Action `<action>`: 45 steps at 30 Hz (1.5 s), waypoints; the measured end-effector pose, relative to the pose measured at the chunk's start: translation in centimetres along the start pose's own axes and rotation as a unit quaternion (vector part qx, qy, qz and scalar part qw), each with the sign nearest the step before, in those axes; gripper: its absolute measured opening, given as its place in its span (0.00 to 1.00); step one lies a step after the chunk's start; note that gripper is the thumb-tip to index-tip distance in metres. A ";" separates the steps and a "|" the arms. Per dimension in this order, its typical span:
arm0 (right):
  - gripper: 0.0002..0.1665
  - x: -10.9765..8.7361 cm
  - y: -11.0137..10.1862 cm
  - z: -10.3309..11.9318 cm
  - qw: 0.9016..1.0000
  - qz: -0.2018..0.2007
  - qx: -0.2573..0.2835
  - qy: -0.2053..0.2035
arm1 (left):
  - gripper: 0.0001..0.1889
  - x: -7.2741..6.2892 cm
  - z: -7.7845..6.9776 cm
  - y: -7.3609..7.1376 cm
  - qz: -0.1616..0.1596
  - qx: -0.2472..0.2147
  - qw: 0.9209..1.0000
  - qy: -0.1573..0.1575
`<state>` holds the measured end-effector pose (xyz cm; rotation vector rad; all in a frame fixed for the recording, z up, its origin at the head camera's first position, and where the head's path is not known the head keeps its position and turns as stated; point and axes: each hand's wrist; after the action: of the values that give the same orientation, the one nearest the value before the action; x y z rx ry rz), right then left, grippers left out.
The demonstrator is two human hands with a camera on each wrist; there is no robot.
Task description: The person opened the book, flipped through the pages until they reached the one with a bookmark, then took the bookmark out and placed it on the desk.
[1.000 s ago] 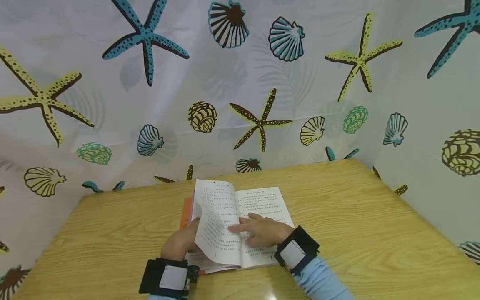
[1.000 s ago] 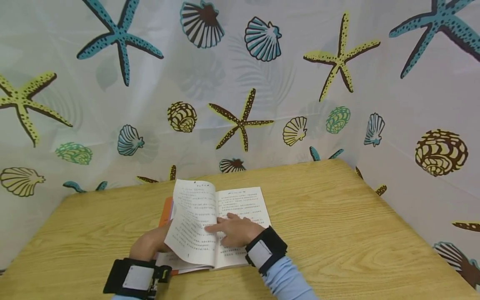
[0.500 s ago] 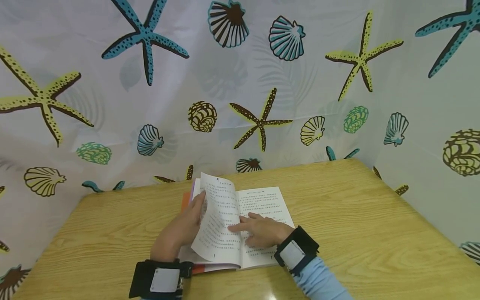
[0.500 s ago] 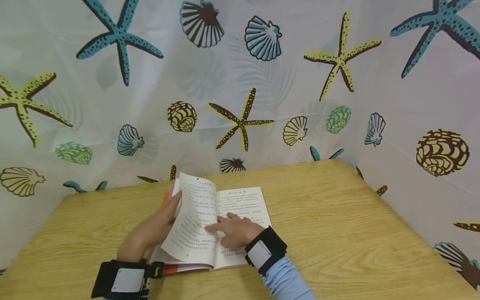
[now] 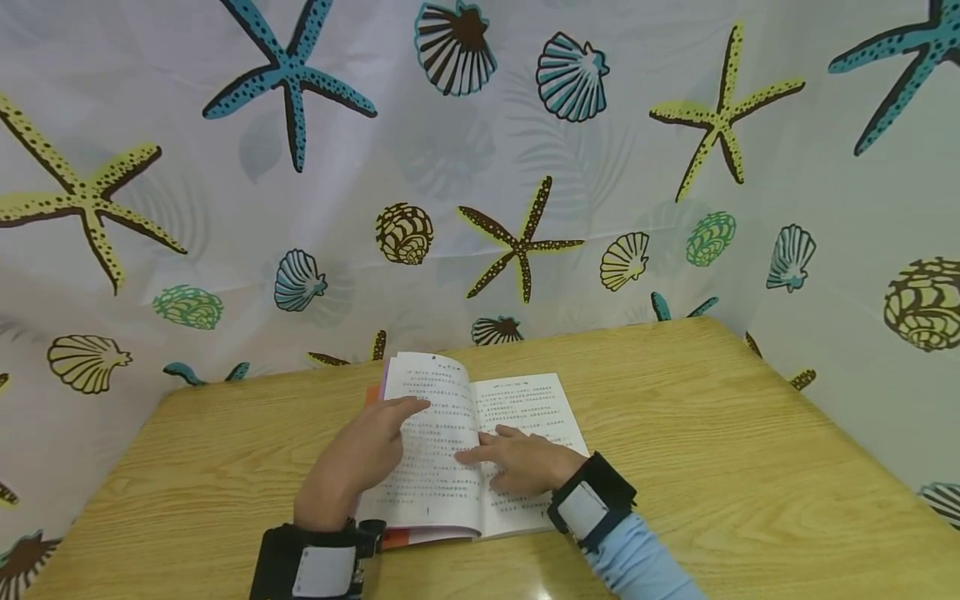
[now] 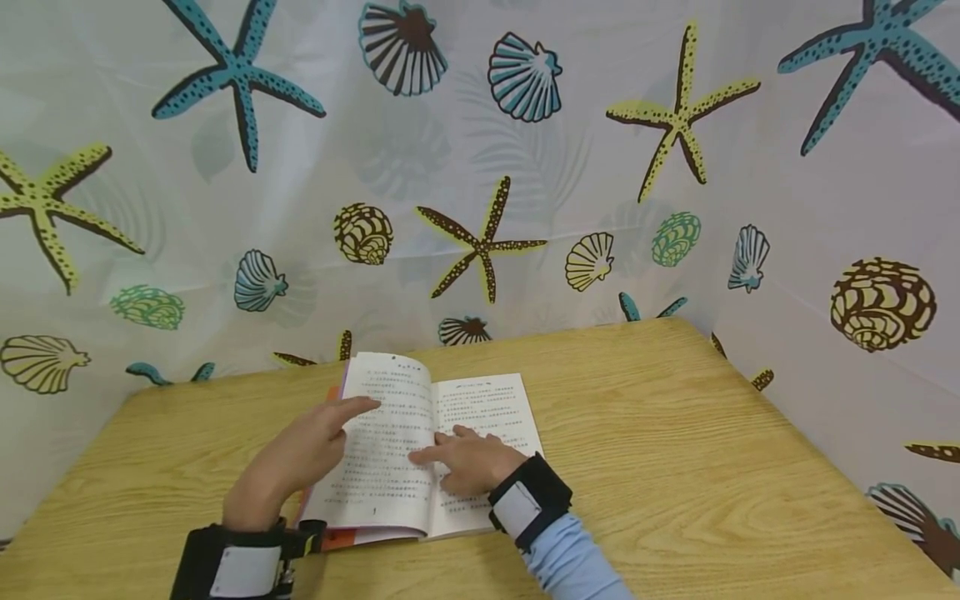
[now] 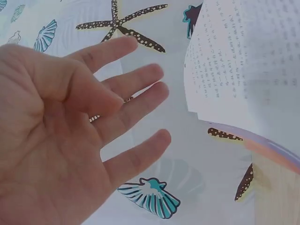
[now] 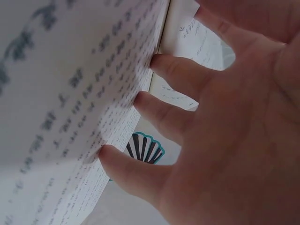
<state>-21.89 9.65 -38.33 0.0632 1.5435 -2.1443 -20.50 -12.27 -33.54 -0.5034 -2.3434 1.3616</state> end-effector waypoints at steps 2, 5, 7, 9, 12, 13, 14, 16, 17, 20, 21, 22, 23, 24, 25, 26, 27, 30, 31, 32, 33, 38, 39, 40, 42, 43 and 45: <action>0.29 0.0 0.0 0.1 1.000 0.000 -0.002 0.000 | 0.23 0.1 -0.1 0.2 -0.006 0.007 1.000 0.010; 0.29 0.0 -0.1 0.1 1.000 -0.003 -0.005 -0.004 | 0.21 0.3 0.2 0.8 0.000 0.025 0.999 0.023; 0.29 0.0 -0.1 0.1 1.000 -0.003 -0.007 -0.009 | 0.24 0.4 0.5 1.4 0.016 0.030 0.999 0.028; 0.29 -0.1 0.0 0.0 1.000 -0.004 -0.010 -0.012 | 0.31 0.6 0.8 2.1 0.044 0.017 0.999 0.014; 0.29 0.0 0.0 0.0 1.000 -0.004 -0.014 -0.014 | 0.42 0.8 1.2 2.9 0.093 -0.006 0.995 -0.024; 0.28 0.0 0.0 0.0 1.000 -0.004 -0.015 -0.013 | 0.45 0.9 1.4 3.2 0.109 -0.012 0.993 -0.040; 0.28 0.0 0.0 0.1 1.000 -0.005 -0.015 -0.013 | 0.47 0.9 1.5 3.4 0.123 -0.016 0.991 -0.055; 0.28 0.0 0.1 0.1 1.000 -0.005 -0.014 -0.011 | 0.50 1.0 1.8 3.8 0.143 -0.017 0.987 -0.074; 0.28 0.0 0.1 0.2 1.000 -0.005 -0.013 -0.009 | 0.50 1.1 1.8 4.0 0.149 -0.016 0.986 -0.080; 0.28 0.0 0.1 0.2 1.000 -0.006 -0.014 -0.003 | 0.50 1.2 2.1 4.3 0.154 -0.013 0.984 -0.084; 0.28 0.0 0.1 0.3 1.000 -0.007 -0.014 -0.002 | 0.50 1.2 2.1 4.3 0.154 -0.011 0.985 -0.083; 0.28 0.0 0.1 0.3 1.000 -0.007 -0.015 -0.001 | 0.50 1.2 2.1 4.3 0.153 -0.010 0.985 -0.082; 0.28 -0.1 0.1 0.3 1.000 -0.007 -0.016 0.000 | 0.50 1.2 2.2 4.4 0.153 -0.009 0.985 -0.081; 0.28 0.0 0.1 0.3 1.000 -0.008 -0.017 0.000 | 0.50 1.3 2.2 4.4 0.153 -0.008 0.985 -0.080; 0.28 0.0 0.1 0.3 1.000 -0.008 -0.017 0.000 | 0.49 1.3 2.2 4.4 0.154 -0.007 0.985 -0.080; 0.28 0.0 0.1 0.3 1.000 -0.008 -0.017 -0.001 | 0.49 1.3 2.2 4.4 0.153 -0.007 0.985 -0.080; 0.29 0.0 0.1 0.3 1.000 -0.010 -0.019 0.000 | 0.49 1.2 2.2 4.4 0.153 -0.008 0.985 -0.081; 0.35 0.1 0.2 0.1 1.000 -0.016 -0.018 0.013 | 0.49 1.3 2.3 4.5 0.152 -0.009 0.985 -0.081; 0.37 0.1 0.2 0.0 1.000 -0.019 -0.015 0.021 | 0.49 1.3 2.3 4.5 0.151 -0.009 0.985 -0.082; 0.39 0.1 0.2 -0.2 0.999 -0.022 -0.011 0.032 | 0.49 1.3 2.3 4.5 0.150 -0.010 0.985 -0.083; 0.41 0.0 0.1 -0.4 0.999 -0.024 -0.006 0.045 | 0.49 1.3 2.3 4.6 0.149 -0.011 0.985 -0.083; 0.41 0.0 -0.6 -2.2 0.996 -0.034 0.003 0.085 | 0.49 1.2 2.3 4.7 0.145 -0.010 0.986 -0.080; 0.40 0.0 -0.8 -2.7 0.995 -0.036 0.003 0.088 | 0.49 1.2 2.3 4.7 0.144 -0.011 0.986 -0.080; 0.39 0.0 -1.0 -3.2 0.995 -0.037 0.004 0.092 | 0.49 1.2 2.3 4.6 0.144 -0.012 0.986 -0.079; 0.38 0.0 -1.4 -4.2 0.993 -0.041 0.007 0.106 | 0.48 1.1 2.3 4.5 0.143 -0.017 0.986 -0.080; 0.37 0.0 -1.6 -4.8 0.993 -0.043 0.013 0.113 | 0.48 1.1 2.3 4.4 0.143 -0.018 0.986 -0.079; 0.38 -0.1 -1.9 -5.7 0.991 -0.043 0.024 0.121 | 0.48 1.1 2.3 4.3 0.143 -0.019 0.986 -0.077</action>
<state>-23.95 15.25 -38.61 0.2887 1.6552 -2.3113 -22.09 -11.41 -38.21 -0.7989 -2.5001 1.5314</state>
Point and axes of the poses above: each hand's wrist, its own x-axis towards the middle knuckle, its own y-axis out of the palm, z = x × y, and after that the axes turned 10 degrees about y, right-handed
